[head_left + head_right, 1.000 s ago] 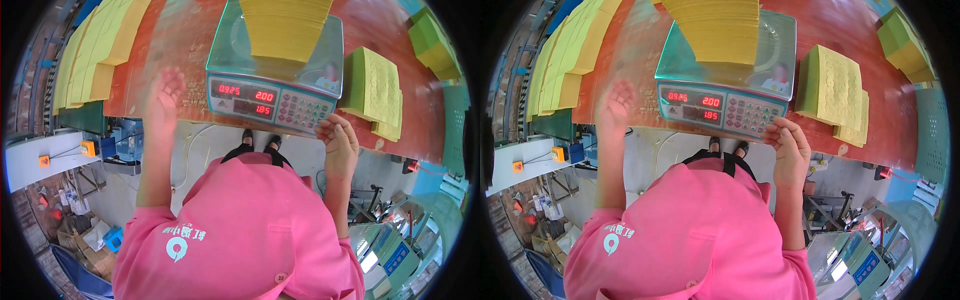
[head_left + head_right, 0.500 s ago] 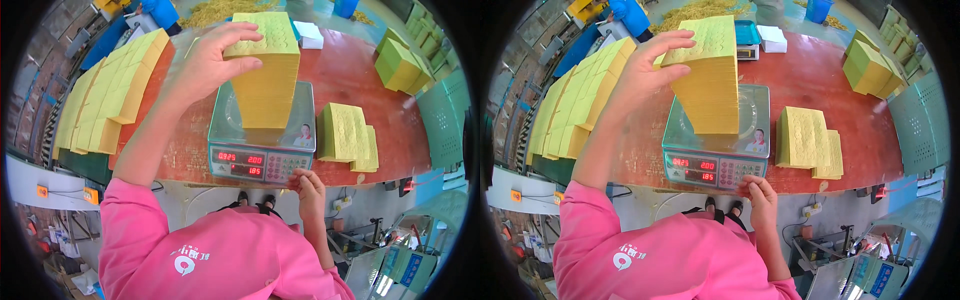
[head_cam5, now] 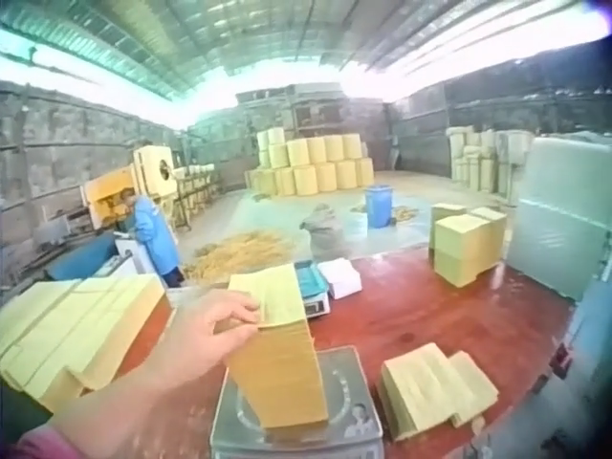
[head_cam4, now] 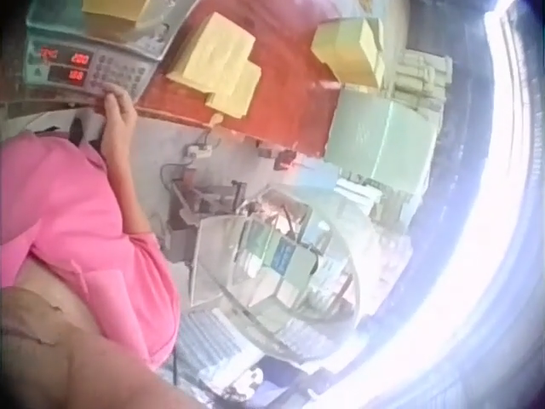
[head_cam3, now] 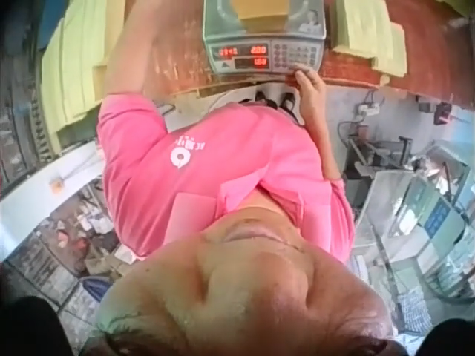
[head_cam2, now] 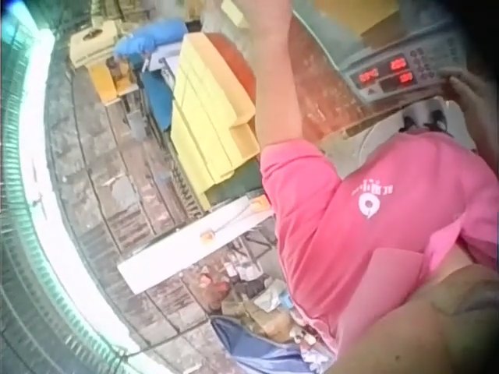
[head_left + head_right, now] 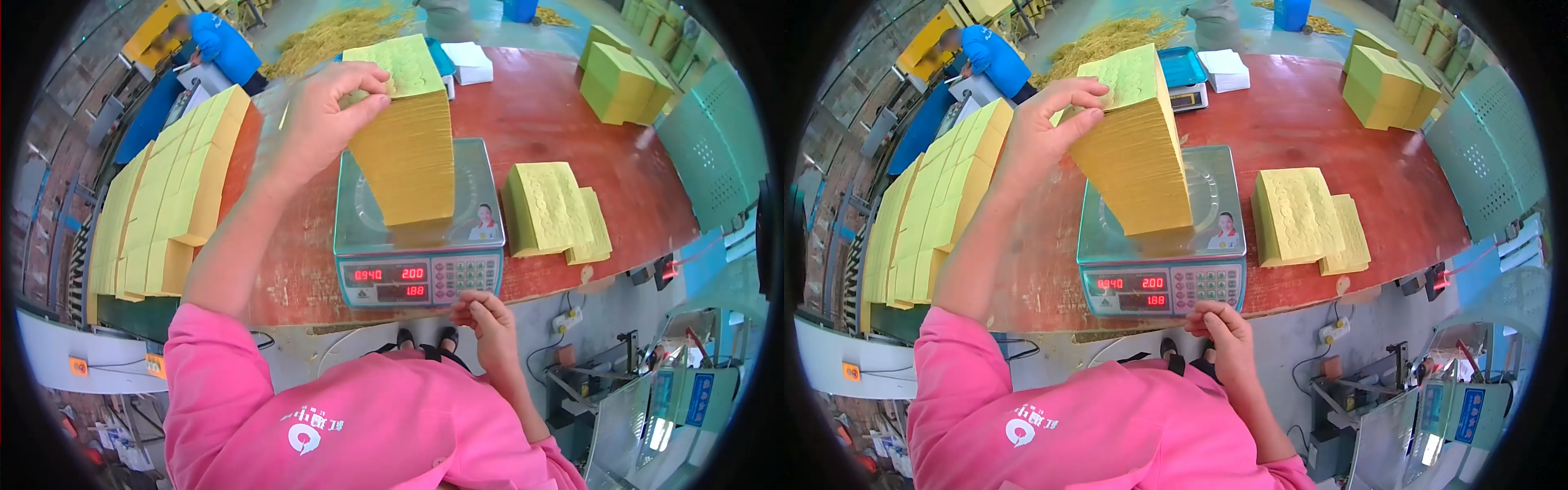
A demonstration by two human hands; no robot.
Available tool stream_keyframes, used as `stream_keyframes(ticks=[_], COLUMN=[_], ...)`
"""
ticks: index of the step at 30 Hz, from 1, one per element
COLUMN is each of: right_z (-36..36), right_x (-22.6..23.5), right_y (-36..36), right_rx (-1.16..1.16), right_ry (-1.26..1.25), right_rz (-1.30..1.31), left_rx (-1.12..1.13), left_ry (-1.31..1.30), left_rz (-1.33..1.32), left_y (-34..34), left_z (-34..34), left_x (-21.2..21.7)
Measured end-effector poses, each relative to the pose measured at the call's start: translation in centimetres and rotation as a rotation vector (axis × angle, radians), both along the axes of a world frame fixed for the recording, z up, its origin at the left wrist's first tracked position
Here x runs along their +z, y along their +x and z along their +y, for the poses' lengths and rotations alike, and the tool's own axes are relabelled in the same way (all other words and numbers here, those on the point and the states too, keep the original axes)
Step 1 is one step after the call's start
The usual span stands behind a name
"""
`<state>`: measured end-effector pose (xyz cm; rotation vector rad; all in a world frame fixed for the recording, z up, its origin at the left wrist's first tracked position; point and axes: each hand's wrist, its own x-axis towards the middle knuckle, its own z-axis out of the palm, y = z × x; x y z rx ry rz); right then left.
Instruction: Weighing and stacking stacks of yellow paper on a digital scale in an industrial facility.
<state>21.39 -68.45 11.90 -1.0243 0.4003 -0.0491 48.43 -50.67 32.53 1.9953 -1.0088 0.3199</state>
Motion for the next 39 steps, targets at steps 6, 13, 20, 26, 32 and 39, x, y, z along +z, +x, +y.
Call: stream_keyframes(ticks=[6,13,20,26,32,39], right_z=[1.5,0.7,-3.2,-17.2,-32.8,-35.0], right_x=[0.7,8.1,7.5,7.9,2.0,-3.2], right_y=[-0.7,2.0,0.5,-2.8,0.6,6.8], right_rx=[-0.008,0.071,0.066,-0.486,-0.547,-0.046], right_ry=[-0.055,0.164,-0.489,-0.632,-0.739,-0.701], right_rz=[-0.021,-0.295,-0.244,-0.246,-0.074,-0.035], left_rx=[0.006,-0.128,-0.460,-0.133,0.081,0.407], left_ry=[-0.060,0.196,0.384,0.097,-0.159,-0.158], left_rz=[-0.225,-0.747,-0.649,-0.116,0.470,0.429], left_y=[-1.2,-11.6,-17.3,-18.2,-20.3,-24.4], left_z=[0.2,2.3,-0.1,-2.9,-8.5,-10.7], left_x=[0.0,-2.5,-10.4,-12.7,-14.3,-14.1])
